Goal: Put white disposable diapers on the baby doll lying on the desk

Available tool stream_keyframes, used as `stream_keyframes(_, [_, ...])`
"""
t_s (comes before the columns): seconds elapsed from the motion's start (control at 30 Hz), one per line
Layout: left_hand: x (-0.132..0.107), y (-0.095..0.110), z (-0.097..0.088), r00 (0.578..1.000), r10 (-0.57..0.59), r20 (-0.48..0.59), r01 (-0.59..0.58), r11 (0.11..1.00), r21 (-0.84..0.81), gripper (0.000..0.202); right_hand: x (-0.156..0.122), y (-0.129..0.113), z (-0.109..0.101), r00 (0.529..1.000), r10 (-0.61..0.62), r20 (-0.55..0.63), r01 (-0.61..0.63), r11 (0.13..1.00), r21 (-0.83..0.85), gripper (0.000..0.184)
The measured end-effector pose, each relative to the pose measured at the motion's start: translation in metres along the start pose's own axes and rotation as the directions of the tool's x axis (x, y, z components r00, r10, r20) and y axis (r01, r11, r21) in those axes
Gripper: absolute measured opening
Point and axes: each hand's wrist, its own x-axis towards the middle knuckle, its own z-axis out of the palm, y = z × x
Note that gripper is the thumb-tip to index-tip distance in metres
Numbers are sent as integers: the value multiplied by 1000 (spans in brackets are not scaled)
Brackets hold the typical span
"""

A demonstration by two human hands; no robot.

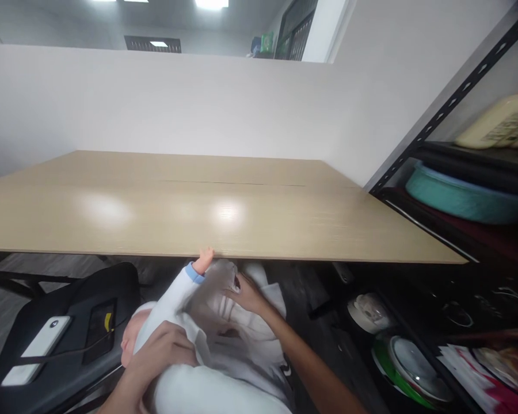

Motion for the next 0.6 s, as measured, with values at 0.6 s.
stream_keyframes(0.6, [164,14,94,988,-78,135,78,997,3,41,-171,-129,-26,874,188,448,-235,971,50,49])
